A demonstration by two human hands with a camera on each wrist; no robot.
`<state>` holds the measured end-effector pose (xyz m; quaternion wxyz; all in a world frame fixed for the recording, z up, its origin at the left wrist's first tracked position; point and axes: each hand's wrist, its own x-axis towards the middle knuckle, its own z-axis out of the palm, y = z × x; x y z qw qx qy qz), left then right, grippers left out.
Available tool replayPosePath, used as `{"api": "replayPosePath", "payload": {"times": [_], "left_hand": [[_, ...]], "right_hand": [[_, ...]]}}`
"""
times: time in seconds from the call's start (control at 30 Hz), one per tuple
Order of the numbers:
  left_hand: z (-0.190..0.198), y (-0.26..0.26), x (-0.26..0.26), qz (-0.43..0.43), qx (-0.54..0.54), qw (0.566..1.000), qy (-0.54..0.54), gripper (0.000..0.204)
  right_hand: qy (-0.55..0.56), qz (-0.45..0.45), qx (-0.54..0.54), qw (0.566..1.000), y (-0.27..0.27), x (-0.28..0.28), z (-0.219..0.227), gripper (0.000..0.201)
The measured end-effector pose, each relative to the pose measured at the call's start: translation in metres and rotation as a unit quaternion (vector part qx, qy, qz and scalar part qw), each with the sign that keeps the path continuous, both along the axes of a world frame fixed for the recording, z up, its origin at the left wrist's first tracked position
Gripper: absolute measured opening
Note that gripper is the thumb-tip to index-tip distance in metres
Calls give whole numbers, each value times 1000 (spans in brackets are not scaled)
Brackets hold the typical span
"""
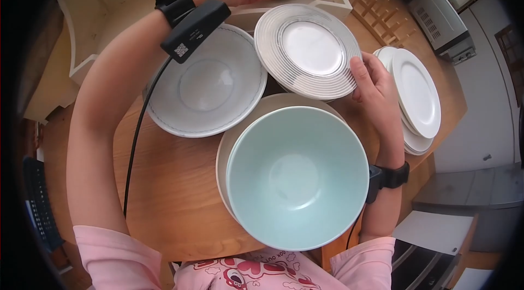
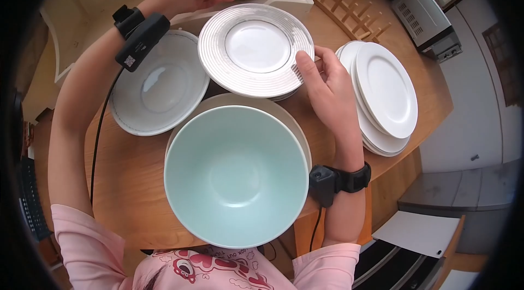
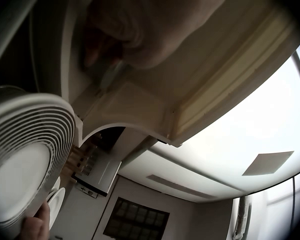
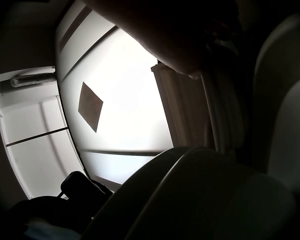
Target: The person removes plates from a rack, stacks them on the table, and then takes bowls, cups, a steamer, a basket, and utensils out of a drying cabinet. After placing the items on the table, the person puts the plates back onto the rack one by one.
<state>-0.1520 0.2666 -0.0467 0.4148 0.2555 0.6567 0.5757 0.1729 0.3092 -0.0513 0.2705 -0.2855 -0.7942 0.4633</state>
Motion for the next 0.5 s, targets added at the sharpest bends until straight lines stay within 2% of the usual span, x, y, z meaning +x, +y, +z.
{"api": "replayPosePath", "payload": {"times": [0.13,0.2,0.3,0.5], "left_hand": [[-1,-11,-4,27,16,1000,-5,22],[-1,-19,-17,14,67,998,-6,21],[17,-48,-9,19,60,997,39,20],[9,-48,3,32,79,996,22,19]], "right_hand": [[5,2,8,1000,9,1,-8,48],[-5,-2,6,1000,8,2,-7,49],[3,-3,10,1000,2,1,-4,49],[8,-8,6,1000,42,-7,-23,49]]}}
